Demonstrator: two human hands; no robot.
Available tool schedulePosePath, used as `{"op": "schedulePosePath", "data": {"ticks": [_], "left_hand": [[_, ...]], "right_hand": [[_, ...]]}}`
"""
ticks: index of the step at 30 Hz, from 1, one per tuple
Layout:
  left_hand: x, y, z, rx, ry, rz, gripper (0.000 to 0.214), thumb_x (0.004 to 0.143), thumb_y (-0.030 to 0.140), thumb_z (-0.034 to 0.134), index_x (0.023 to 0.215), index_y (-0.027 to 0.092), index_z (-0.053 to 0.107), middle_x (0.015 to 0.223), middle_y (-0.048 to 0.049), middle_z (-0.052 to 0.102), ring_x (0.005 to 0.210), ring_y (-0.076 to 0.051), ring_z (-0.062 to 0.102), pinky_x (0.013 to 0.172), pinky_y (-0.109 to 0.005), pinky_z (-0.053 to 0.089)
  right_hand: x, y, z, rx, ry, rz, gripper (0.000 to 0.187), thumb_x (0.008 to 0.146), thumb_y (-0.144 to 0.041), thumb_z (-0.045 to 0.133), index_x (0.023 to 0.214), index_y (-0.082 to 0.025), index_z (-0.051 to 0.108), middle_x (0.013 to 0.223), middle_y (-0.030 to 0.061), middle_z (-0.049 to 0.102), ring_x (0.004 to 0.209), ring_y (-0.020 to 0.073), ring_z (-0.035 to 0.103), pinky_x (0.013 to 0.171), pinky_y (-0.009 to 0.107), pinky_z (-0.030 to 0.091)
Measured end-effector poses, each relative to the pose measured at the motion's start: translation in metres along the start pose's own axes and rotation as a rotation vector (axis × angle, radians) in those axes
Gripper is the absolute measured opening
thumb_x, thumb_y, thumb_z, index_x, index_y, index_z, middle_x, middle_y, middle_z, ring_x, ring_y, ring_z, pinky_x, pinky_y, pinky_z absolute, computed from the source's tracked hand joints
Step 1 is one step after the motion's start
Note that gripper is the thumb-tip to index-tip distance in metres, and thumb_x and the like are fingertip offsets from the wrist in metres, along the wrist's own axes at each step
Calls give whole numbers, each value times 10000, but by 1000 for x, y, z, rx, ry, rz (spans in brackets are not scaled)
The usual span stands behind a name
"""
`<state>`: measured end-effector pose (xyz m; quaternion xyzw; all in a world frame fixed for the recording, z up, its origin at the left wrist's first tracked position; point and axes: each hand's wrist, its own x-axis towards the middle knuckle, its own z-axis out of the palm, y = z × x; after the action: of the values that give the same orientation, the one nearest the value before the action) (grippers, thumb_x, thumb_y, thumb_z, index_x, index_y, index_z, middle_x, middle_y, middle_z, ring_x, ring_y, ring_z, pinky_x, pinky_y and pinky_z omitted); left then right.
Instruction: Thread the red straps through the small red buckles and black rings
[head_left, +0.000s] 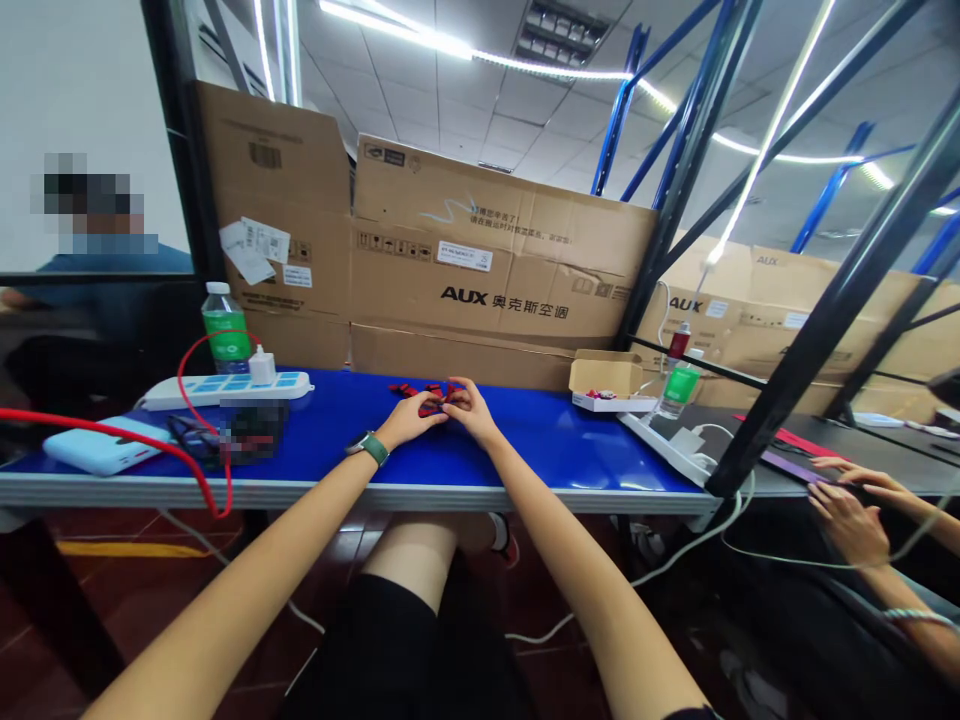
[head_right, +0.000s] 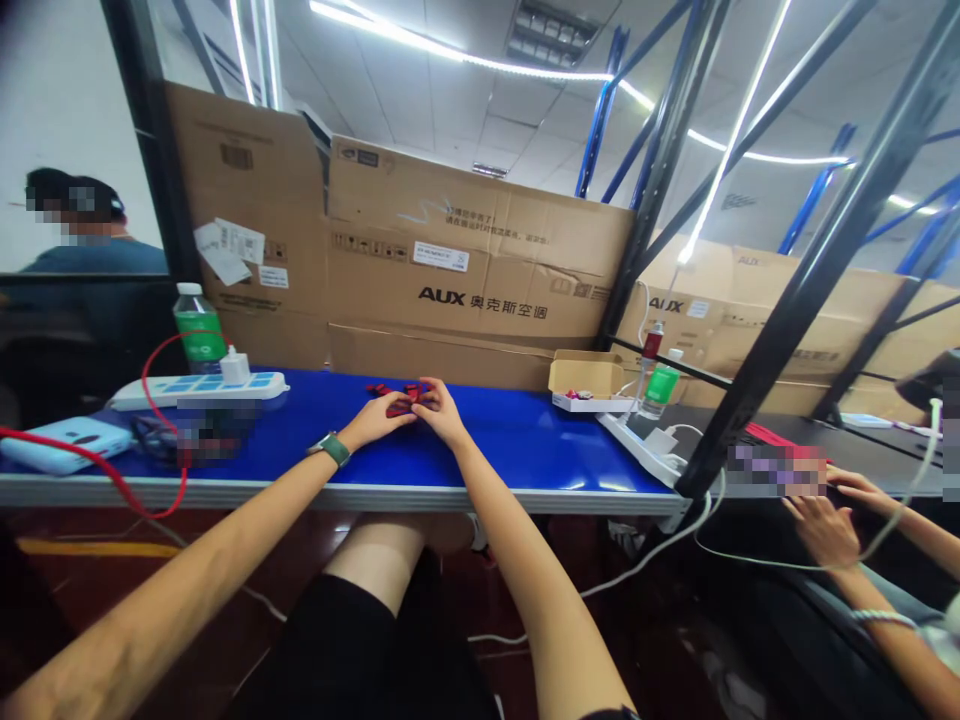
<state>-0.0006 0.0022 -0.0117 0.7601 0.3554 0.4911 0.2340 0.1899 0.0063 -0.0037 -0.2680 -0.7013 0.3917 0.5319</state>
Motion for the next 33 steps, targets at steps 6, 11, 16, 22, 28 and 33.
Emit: {"op": "schedulePosePath", "data": {"ticks": [6, 11, 16, 22, 28, 33], "left_hand": [[5, -2, -3, -168, -47, -79, 481, 670, 515, 826, 977, 155, 738, 1031, -123, 770, 973, -300, 722, 943, -435, 557], [7, -8, -3, -208, 1, -74, 464, 666, 446, 838, 995, 148, 701, 1066, -132, 757, 991, -289, 715, 947, -449, 557], [9, -11, -4, -223, 130, -58, 416, 679, 410, 809, 960, 155, 640, 1071, -127, 735, 1011, -274, 702, 964, -470, 541], [6, -3, -8, -237, 70, 29, 387, 781, 430, 722, 1037, 142, 686, 1156, -145, 717, 1066, -279, 681, 999, -466, 518], [5, 0, -8, -213, 75, 47, 412, 814, 434, 696, 1099, 137, 714, 1202, -152, 710, 1106, -295, 667, 984, -460, 529], [4, 1, -9, -194, 69, 40, 437, 779, 452, 753, 1090, 146, 737, 1185, -141, 724, 1090, -295, 676, 982, -449, 533]], "right_hand": [[4, 3, 1, -108, -33, -49, 491, 768, -420, 732, 1205, -226, 622, 931, 23, 677, 892, 180, 646, 904, 331, 512], [5, 8, 0, -275, -5, -112, 348, 863, -465, 646, 1103, -223, 721, 1068, 55, 712, 936, 188, 639, 929, 341, 493], [2, 7, 0, -381, 40, -101, 323, 902, -465, 608, 1084, -238, 751, 1048, 63, 728, 1014, 217, 655, 911, 345, 515], [0, -1, 4, -256, 74, -114, 311, 848, -467, 681, 1023, -213, 721, 981, 56, 752, 891, 205, 709, 860, 324, 552], [1, 2, 3, -225, 96, -118, 319, 833, -481, 689, 977, -202, 745, 974, 59, 766, 898, 216, 726, 869, 331, 564], [3, 8, 0, -216, 115, -128, 321, 821, -486, 707, 955, -200, 769, 930, 59, 773, 866, 233, 732, 839, 338, 574]]}}
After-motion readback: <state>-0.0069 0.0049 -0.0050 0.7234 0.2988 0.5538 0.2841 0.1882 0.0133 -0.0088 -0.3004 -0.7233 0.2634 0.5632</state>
